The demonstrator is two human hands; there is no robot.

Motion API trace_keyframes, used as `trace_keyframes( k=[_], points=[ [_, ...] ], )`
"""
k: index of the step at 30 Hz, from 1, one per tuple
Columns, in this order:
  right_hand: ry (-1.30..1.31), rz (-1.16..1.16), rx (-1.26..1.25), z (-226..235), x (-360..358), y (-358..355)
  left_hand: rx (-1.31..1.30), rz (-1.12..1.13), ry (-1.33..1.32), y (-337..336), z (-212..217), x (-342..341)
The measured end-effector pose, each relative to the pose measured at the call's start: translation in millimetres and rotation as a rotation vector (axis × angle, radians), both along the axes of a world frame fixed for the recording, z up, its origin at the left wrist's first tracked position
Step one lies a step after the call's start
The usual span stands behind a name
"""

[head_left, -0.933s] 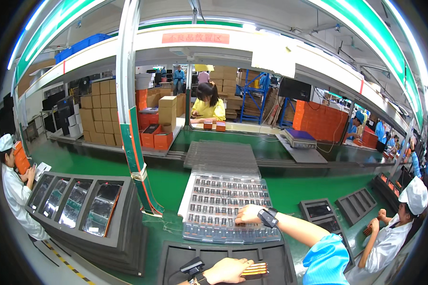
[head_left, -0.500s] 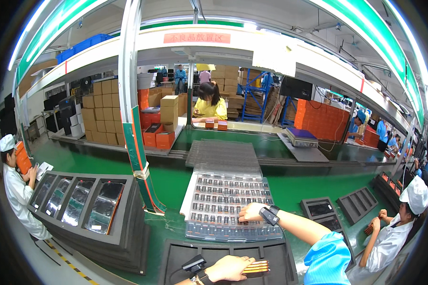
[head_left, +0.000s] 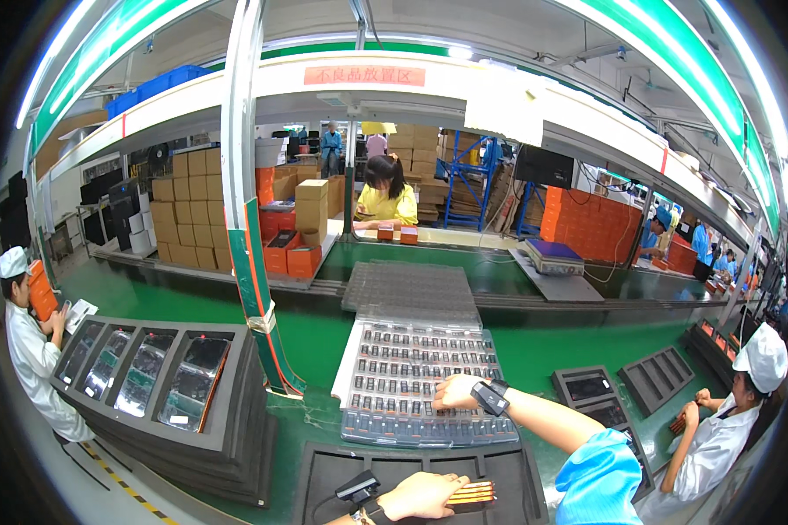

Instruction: The recorder is picking up mobile phone screens/frames and inserting small internal components from a tray into the frame, then placing the assembled frame into a black plastic holder.

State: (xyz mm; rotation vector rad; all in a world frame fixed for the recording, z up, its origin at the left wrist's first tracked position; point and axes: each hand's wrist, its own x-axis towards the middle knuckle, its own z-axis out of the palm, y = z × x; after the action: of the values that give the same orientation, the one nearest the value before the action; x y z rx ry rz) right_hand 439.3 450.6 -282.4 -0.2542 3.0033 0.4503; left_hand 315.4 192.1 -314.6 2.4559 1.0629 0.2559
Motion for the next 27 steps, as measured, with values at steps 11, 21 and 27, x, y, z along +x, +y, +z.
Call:
trace_keyframes(
  k=[11,21,27],
  points=[
    [-0.029,-0.003,-0.006,-10.1,0.3,3.9,-0.003,0.006,0.018,1.2,-2.0,0.2],
    [0.107,0.022,-0.129,-22.4,10.4,8.7,-0.004,0.007,0.023,-0.7,-3.1,0.5],
    [0.411,-0.398,-0.48,-4.0,50.7,-31.1,0.021,0.011,0.017,-3.3,-7.2,3.5]
  ],
)
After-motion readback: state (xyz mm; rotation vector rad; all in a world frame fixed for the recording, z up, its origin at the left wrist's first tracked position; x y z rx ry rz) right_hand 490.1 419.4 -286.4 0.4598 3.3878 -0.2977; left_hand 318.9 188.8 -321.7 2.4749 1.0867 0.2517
